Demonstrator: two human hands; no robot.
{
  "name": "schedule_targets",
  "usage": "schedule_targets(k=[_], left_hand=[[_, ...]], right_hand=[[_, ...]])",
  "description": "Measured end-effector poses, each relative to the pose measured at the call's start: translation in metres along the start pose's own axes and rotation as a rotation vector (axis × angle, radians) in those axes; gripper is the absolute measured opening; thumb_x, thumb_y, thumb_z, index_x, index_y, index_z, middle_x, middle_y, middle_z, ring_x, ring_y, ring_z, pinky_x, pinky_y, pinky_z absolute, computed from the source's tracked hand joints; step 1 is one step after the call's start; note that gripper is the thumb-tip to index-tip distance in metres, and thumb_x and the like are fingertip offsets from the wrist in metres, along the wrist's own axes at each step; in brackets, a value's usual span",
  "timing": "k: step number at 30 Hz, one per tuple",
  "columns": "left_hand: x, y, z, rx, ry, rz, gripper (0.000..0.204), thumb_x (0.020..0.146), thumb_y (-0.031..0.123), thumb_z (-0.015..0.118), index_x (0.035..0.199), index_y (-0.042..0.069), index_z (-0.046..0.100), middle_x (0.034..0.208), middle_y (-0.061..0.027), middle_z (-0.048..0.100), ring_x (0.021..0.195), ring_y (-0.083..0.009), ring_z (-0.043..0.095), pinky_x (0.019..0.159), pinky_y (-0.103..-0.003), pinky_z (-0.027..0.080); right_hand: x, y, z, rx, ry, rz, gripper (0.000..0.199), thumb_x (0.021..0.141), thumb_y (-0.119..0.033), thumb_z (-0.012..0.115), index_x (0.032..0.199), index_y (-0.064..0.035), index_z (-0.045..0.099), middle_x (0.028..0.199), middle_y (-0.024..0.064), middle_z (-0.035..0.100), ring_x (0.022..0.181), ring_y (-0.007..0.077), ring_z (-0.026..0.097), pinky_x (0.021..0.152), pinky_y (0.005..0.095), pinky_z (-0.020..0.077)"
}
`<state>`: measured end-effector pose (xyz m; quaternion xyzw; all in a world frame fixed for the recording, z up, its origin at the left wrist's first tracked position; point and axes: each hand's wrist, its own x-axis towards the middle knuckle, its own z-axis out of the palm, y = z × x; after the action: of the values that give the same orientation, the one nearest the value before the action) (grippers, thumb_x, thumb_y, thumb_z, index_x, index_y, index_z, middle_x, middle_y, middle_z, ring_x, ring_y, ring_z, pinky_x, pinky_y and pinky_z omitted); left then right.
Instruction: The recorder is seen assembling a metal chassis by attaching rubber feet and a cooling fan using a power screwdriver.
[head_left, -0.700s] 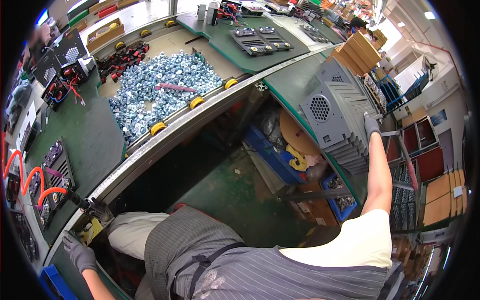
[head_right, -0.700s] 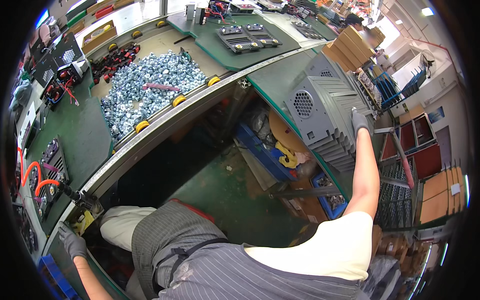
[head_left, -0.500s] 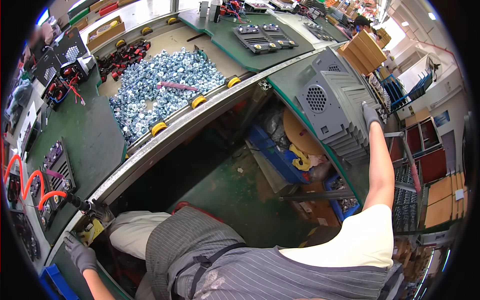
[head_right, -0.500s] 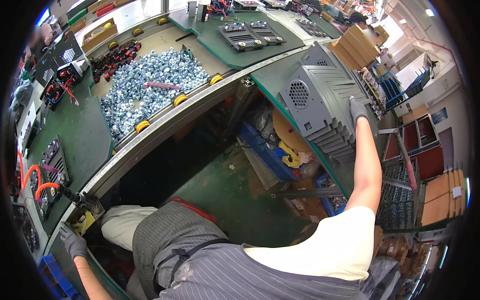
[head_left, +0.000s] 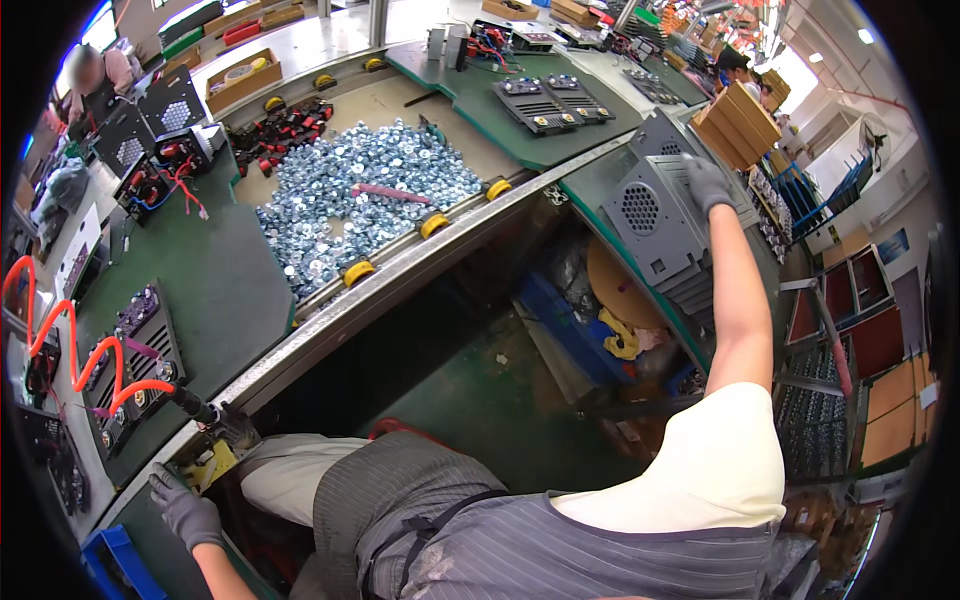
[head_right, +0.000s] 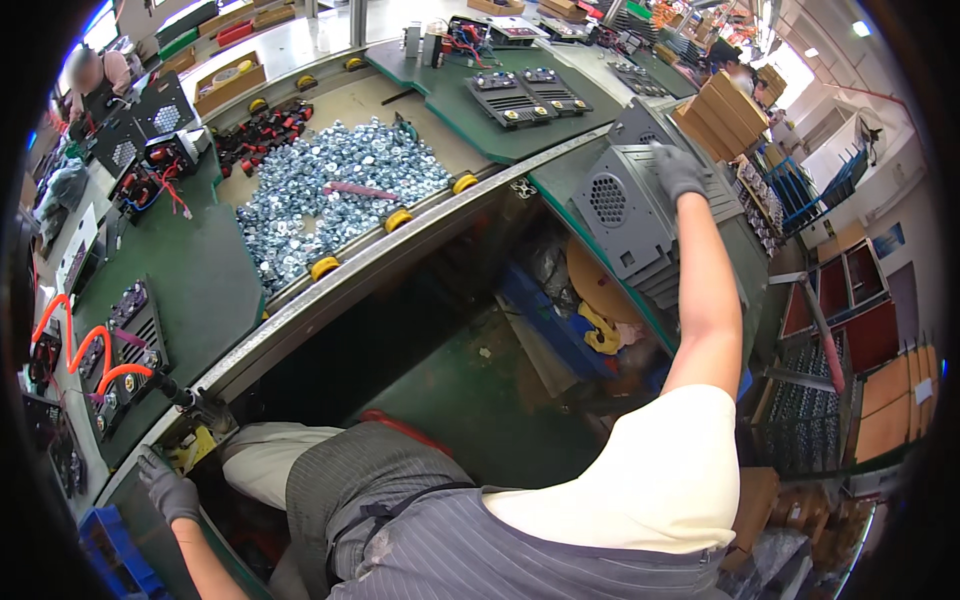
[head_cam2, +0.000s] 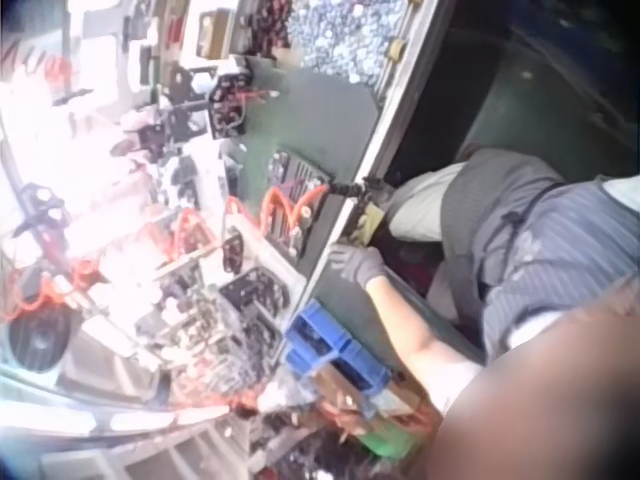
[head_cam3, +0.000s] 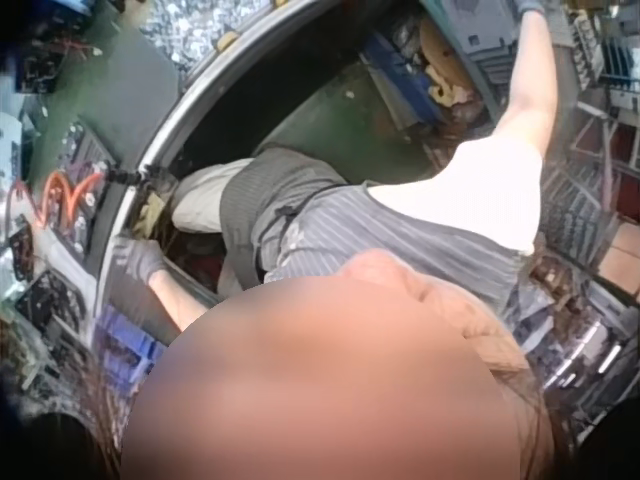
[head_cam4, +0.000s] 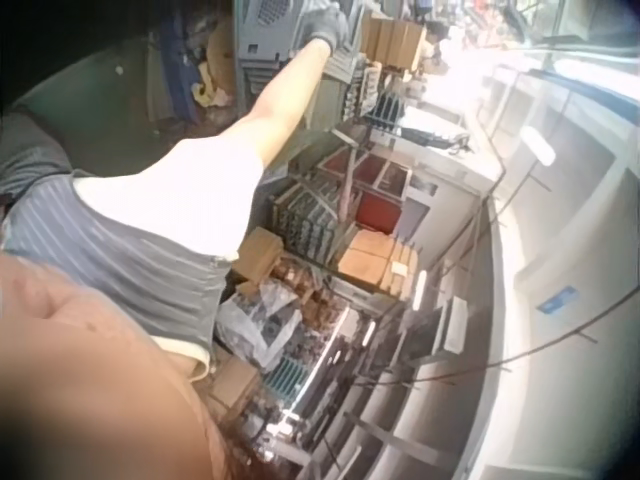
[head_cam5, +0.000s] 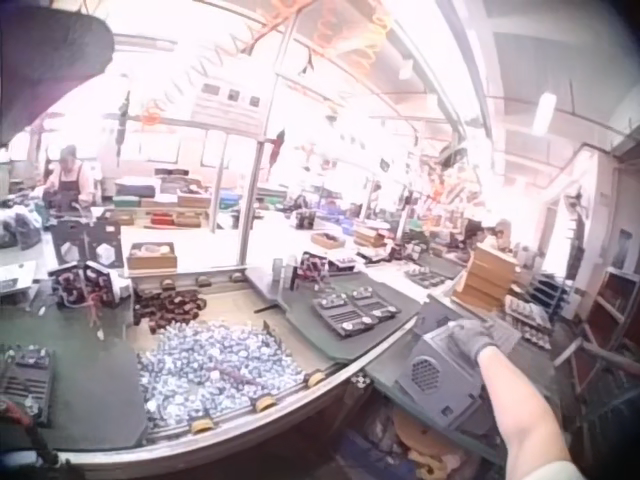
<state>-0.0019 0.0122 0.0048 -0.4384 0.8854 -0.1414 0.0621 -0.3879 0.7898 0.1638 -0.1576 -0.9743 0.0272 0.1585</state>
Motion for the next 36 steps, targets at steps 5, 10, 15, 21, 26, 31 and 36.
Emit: schedule_targets(k=[5, 10, 15, 21, 26, 31, 36], left_hand=[[-0.003, 0.001, -0.003, -0.003, 0.020, 0.002, 0.088, 0.068, 0.001, 0.058, 0.146, 0.009, 0.017, 0.146, -0.0174, 0.028, 0.130, -0.0393, 0.033, 0.105, -0.044, 0.035], [-0.005, 0.003, -0.007, -0.005, 0.075, -0.005, 0.090, 0.069, 0.005, 0.062, 0.146, 0.010, 0.016, 0.146, -0.0161, 0.027, 0.132, -0.0375, 0.032, 0.103, -0.043, 0.035], [-0.005, 0.002, -0.007, 0.035, 0.070, -0.008, 0.087, 0.071, 0.008, 0.060, 0.146, 0.010, 0.018, 0.146, -0.0151, 0.028, 0.132, -0.0364, 0.031, 0.102, -0.044, 0.035], [-0.006, 0.001, -0.001, 0.065, 0.143, -0.010, 0.089, 0.070, 0.005, 0.061, 0.146, 0.011, 0.016, 0.147, -0.0131, 0.029, 0.131, -0.0350, 0.033, 0.099, -0.048, 0.038], [-0.006, 0.002, -0.005, 0.035, 0.038, -0.013, 0.084, 0.072, 0.009, 0.060, 0.145, 0.010, 0.018, 0.148, -0.0120, 0.026, 0.133, -0.0326, 0.032, 0.101, -0.047, 0.036], [-0.006, 0.001, -0.009, 0.029, 0.015, -0.029, 0.085, 0.071, 0.008, 0.060, 0.145, 0.009, 0.018, 0.149, -0.0123, 0.026, 0.133, -0.0331, 0.032, 0.101, -0.047, 0.036], [-0.006, 0.002, -0.011, 0.069, 0.062, -0.036, 0.088, 0.068, 0.011, 0.062, 0.144, 0.007, 0.019, 0.147, -0.0152, 0.027, 0.131, -0.0365, 0.034, 0.102, -0.049, 0.034]], right_hand=[[-0.026, -0.061, 0.029, -0.305, 0.102, -0.232, 0.061, 0.078, -0.055, 0.061, 0.116, -0.0078, 0.060, 0.116, 0.0161, 0.058, 0.113, 0.0328, 0.053, 0.095, 0.0404, 0.0417], [-0.009, -0.078, 0.025, -0.293, 0.062, -0.102, 0.065, 0.070, -0.058, 0.068, 0.110, -0.0071, 0.060, 0.112, 0.0163, 0.059, 0.112, 0.0324, 0.051, 0.093, 0.0404, 0.0423], [-0.010, -0.082, 0.014, -0.292, 0.007, -0.061, 0.062, 0.069, -0.053, 0.072, 0.108, -0.0071, 0.058, 0.110, 0.0191, 0.061, 0.107, 0.0347, 0.054, 0.090, 0.0419, 0.0429], [-0.019, -0.082, -0.003, -0.337, -0.049, -0.193, 0.055, 0.069, -0.044, 0.074, 0.112, -0.0121, 0.059, 0.109, 0.0142, 0.062, 0.107, 0.0326, 0.054, 0.090, 0.0402, 0.0433], [-0.015, -0.088, -0.004, -0.378, -0.132, -0.279, 0.057, 0.067, -0.040, 0.075, 0.113, -0.0094, 0.060, 0.109, 0.0150, 0.061, 0.106, 0.0318, 0.055, 0.092, 0.0369, 0.0429], [-0.003, -0.092, -0.002, -0.399, -0.324, -0.280, 0.063, 0.061, -0.042, 0.075, 0.115, -0.0111, 0.062, 0.115, 0.0188, 0.060, 0.109, 0.0306, 0.057, 0.092, 0.0375, 0.0451], [0.010, -0.114, 0.003, -0.337, -0.447, -0.250, 0.081, 0.053, -0.034, 0.081, 0.124, -0.0044, 0.055, 0.117, 0.0173, 0.061, 0.109, 0.0295, 0.058, 0.093, 0.0334, 0.0451]])
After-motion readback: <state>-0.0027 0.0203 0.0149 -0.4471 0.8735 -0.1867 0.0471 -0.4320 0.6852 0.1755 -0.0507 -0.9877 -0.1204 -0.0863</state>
